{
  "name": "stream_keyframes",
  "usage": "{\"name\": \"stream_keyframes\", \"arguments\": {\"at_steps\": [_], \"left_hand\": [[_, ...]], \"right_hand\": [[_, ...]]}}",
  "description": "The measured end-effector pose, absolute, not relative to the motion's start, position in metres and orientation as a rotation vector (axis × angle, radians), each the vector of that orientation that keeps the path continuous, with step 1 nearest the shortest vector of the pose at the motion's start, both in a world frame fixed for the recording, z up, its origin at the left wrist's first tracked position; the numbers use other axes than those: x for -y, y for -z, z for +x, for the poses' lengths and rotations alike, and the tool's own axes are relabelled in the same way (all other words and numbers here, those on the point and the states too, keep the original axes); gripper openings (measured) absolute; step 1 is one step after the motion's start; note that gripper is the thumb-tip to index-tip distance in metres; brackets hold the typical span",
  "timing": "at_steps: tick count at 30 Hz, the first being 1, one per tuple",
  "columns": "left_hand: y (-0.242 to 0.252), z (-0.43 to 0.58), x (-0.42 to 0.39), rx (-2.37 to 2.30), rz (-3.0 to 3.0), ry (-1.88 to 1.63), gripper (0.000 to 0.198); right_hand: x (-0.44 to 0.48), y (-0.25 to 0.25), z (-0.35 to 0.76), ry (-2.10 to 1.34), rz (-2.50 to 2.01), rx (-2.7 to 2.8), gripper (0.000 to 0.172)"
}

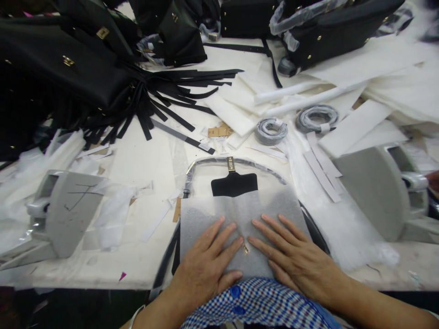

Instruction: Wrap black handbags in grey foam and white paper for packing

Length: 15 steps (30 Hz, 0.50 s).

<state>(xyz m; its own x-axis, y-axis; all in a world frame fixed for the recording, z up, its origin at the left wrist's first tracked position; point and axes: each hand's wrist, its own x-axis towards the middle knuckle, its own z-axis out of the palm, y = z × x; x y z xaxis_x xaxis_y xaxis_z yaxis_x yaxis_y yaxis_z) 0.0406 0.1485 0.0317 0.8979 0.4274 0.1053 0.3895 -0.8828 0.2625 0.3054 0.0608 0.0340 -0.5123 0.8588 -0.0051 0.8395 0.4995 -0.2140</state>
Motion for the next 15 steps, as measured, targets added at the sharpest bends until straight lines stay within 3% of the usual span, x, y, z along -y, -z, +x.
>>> {"name": "stream_keyframes", "arguments": {"at_steps": [7, 15], "left_hand": [[-0.021, 0.03, -0.147, -0.694, 2.971, -0.203, 0.061], [-0.038, 0.041, -0.175, -0.724, 2.982, -0.275, 0.053]], "right_hand": [[-0.068, -0.028, 0.314, -0.138, -1.429, 2.618, 0.058], [-0.113, -0.041, 0.32, -0.09, -1.473, 2.606, 0.04]]}}
